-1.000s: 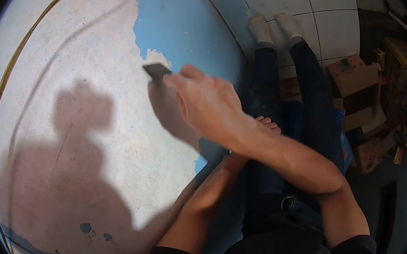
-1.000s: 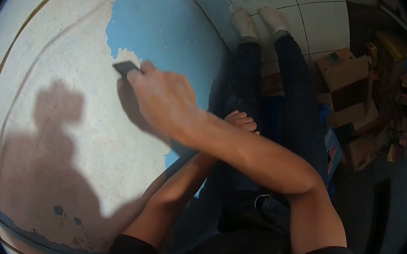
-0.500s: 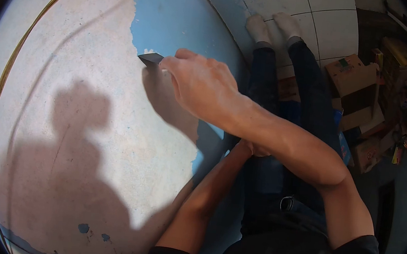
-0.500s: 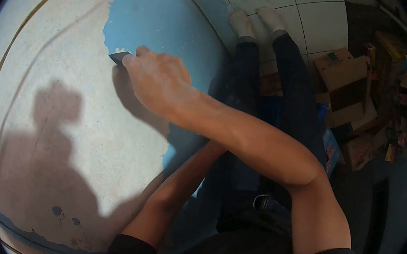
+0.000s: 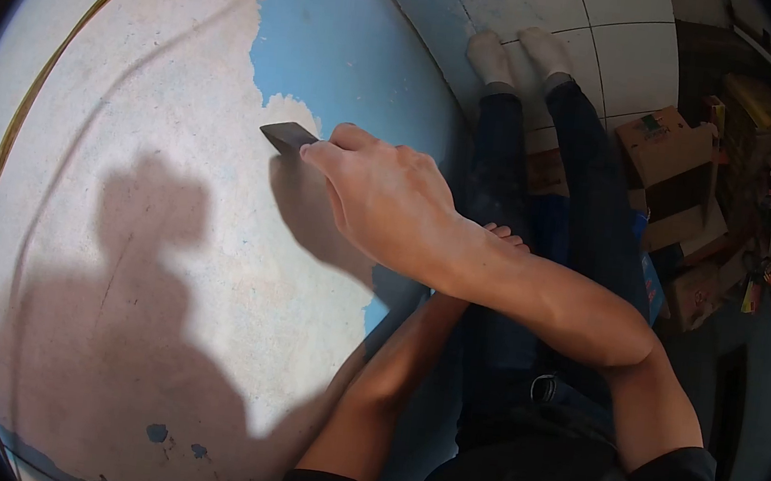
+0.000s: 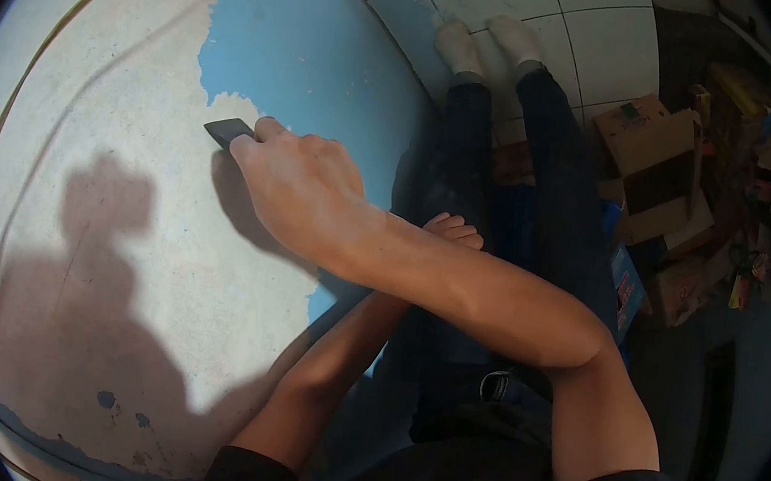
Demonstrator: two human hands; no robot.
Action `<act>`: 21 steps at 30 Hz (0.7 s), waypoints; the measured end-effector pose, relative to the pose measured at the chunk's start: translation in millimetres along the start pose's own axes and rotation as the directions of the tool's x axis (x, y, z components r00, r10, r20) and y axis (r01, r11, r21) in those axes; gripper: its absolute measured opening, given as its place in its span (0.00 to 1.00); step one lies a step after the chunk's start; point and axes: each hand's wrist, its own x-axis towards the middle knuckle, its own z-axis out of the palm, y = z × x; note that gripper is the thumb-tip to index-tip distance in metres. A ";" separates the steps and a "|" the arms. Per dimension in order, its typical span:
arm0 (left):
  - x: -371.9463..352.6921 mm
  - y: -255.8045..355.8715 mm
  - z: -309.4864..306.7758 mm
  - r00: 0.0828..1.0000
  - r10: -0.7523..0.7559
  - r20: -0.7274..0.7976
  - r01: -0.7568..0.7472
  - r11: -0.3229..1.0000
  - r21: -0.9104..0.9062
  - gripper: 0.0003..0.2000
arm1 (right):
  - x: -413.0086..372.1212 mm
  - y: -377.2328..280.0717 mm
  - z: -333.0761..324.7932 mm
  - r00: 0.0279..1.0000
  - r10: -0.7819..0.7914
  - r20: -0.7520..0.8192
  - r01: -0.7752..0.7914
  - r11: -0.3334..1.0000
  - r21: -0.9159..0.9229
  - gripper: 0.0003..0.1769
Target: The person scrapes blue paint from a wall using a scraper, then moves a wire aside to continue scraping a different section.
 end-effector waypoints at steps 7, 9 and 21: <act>15.2 35.3 -41.9 0.825 -0.460 0.328 0.548 0.510 -0.663 0.08 | 20.8 8.9 2.6 0.998 -0.016 -0.053 0.019 0.998 0.059 0.14; 21.3 18.5 -53.9 0.889 -0.100 0.447 0.054 0.992 0.115 0.13 | 10.3 1.0 -0.8 0.999 -0.024 -0.033 0.026 0.999 0.039 0.13; -18.6 -21.7 31.8 0.970 -0.091 0.227 0.122 0.984 -0.128 0.18 | 2.7 -4.8 -1.1 1.000 0.024 0.012 -0.025 0.999 0.027 0.13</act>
